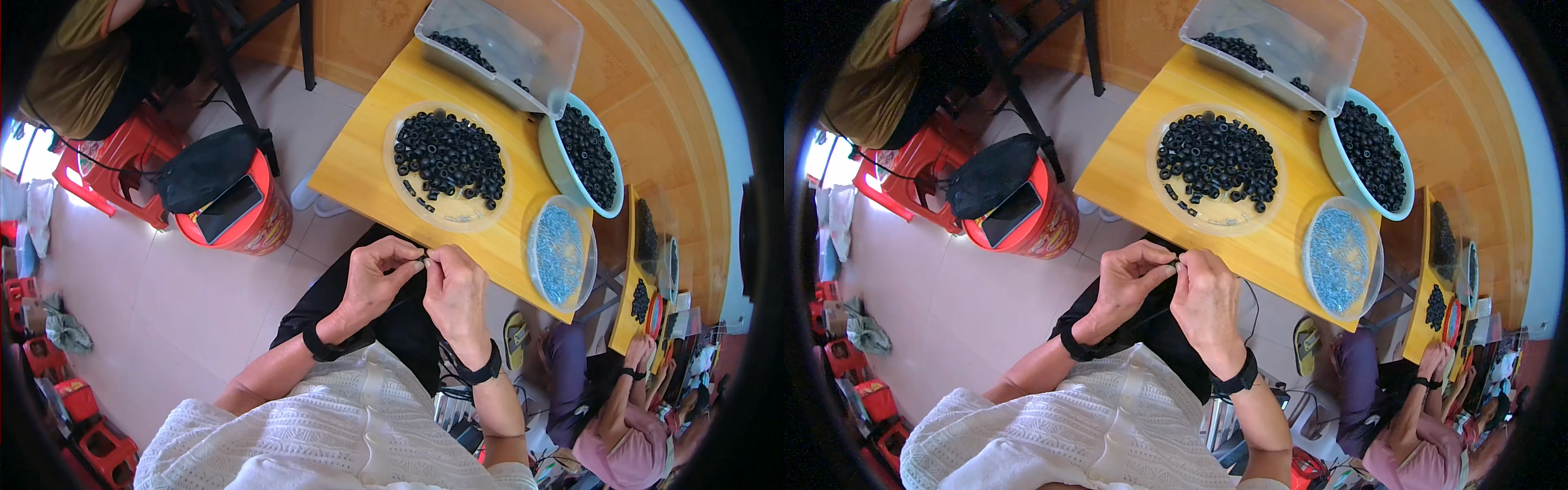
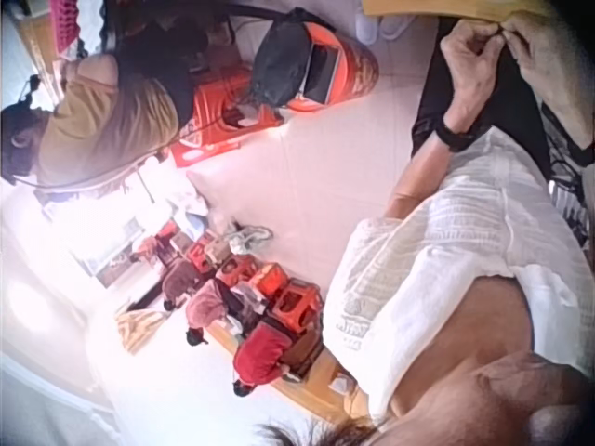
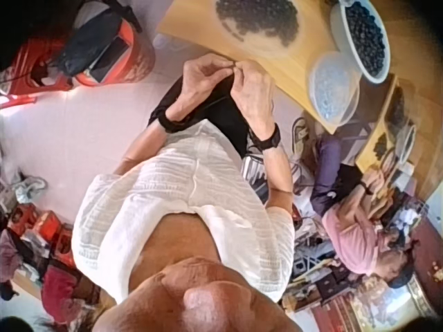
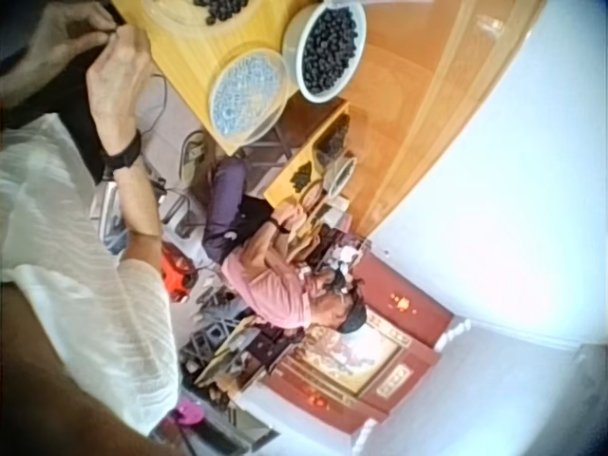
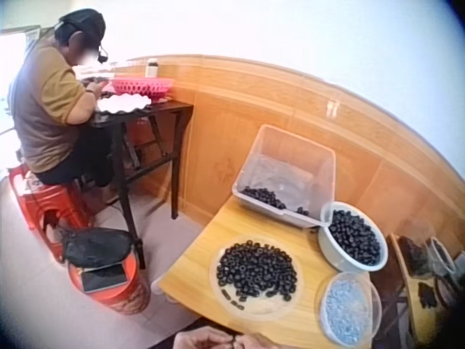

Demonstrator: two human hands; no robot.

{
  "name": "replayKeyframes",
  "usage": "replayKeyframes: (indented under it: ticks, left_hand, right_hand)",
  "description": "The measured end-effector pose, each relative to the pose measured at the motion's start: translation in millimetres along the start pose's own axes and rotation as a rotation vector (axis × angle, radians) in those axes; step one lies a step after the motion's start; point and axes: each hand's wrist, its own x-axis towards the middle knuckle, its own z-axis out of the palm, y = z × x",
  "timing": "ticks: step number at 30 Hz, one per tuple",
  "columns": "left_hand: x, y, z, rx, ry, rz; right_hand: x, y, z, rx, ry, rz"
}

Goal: Sorting and inspecting black plastic rings into containers for manufacturing.

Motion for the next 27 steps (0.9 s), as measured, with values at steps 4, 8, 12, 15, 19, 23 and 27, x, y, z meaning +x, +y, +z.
replayKeyframes:
  ticks: [4,8,12,15,19,23,27]
  left_hand:
    - [0.4,-0.5,1.8,-0.017,0.051,-0.101]
    - [2.0,-4.9,0.0,-0.029,0.094,-0.101]
    - [1.2,-5.9,-0.4,0.041,0.127,-0.088]
    - [1.5,-7.3,0.8,0.042,0.161,-0.065]
    - [2.2,-4.5,1.3,0.056,0.178,-0.068]
    - [3.3,-0.2,-0.1,0.0,0.165,-0.152]
    - [2.5,2.9,2.4,0.07,0.145,-0.216]
  right_hand:
    - [-4.2,3.4,6.0,0.023,-0.003,-0.025]
    - [-8.0,5.9,16.7,0.105,-0.02,0.049]
    - [-9.0,9.7,25.3,0.089,-0.003,0.046]
    - [-6.5,10.8,29.4,0.022,0.053,-0.025]
    - [-4.0,14.0,34.7,0.0,0.114,-0.102]
    - [-5.6,14.1,32.4,0.098,0.04,-0.011]
    - [-11.0,24.9,36.0,0.014,0.119,-0.096]
